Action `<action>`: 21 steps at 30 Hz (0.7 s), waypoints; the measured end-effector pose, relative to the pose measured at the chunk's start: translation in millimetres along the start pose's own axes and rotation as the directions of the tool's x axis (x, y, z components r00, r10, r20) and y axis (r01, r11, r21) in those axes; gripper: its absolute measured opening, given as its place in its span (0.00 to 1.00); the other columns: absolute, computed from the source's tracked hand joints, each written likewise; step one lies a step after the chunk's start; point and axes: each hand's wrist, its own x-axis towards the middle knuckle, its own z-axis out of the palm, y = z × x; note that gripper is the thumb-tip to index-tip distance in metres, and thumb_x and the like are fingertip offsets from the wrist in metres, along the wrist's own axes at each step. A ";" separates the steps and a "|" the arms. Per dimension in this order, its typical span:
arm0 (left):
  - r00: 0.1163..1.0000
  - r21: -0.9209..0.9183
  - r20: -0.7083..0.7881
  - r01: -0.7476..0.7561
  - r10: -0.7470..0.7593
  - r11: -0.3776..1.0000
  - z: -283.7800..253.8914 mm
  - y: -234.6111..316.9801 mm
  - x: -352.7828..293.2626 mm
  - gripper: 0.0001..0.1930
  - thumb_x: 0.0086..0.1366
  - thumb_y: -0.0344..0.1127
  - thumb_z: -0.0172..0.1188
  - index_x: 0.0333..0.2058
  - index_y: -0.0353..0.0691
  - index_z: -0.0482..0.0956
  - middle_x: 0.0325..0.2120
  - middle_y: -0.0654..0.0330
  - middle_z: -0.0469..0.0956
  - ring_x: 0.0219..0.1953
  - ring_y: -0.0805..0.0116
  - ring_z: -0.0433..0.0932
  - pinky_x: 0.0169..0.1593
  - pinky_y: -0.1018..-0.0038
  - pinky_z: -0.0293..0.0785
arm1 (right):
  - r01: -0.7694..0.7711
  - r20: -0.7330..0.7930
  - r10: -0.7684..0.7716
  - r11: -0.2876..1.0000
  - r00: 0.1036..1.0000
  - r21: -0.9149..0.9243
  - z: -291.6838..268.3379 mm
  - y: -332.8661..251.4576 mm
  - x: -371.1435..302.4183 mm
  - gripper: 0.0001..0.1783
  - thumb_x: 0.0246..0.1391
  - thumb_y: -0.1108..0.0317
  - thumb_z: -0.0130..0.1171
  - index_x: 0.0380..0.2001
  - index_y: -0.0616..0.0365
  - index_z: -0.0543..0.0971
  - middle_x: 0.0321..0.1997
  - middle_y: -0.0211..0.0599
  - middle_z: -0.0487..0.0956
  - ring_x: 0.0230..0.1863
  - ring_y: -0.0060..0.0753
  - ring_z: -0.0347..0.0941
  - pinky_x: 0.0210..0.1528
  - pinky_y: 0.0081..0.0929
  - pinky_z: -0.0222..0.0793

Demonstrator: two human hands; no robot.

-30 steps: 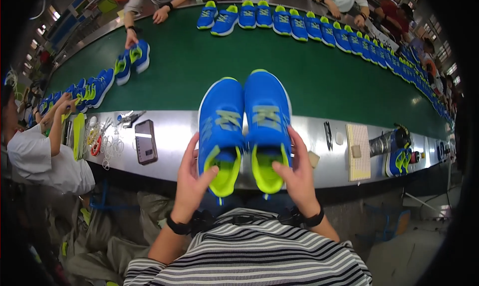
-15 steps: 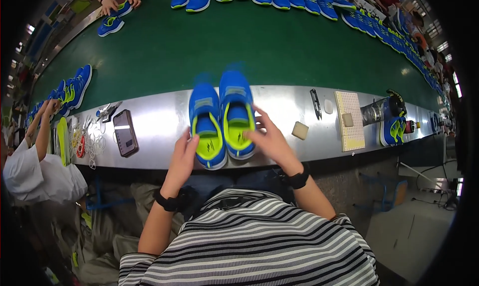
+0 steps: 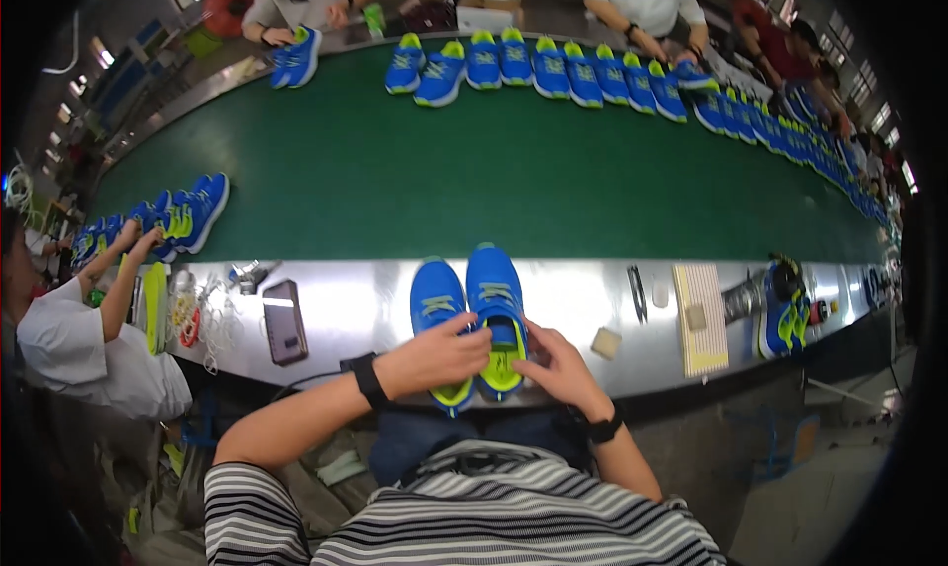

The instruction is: Inspecting pairs of blue athletic shoes on a factory conveyor belt.

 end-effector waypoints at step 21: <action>0.031 -0.249 -0.143 0.966 -0.989 0.066 -21.1 -295.0 -139.5 0.18 0.48 0.47 0.66 0.22 0.34 0.80 0.25 0.45 0.80 0.28 0.45 0.79 0.32 0.59 0.76 | 0.313 0.196 -0.266 0.524 0.944 -0.792 34.9 -3.0 -22.7 0.42 0.39 0.33 0.64 0.57 0.42 0.72 0.61 0.47 0.65 0.66 0.53 0.56 0.64 0.56 0.48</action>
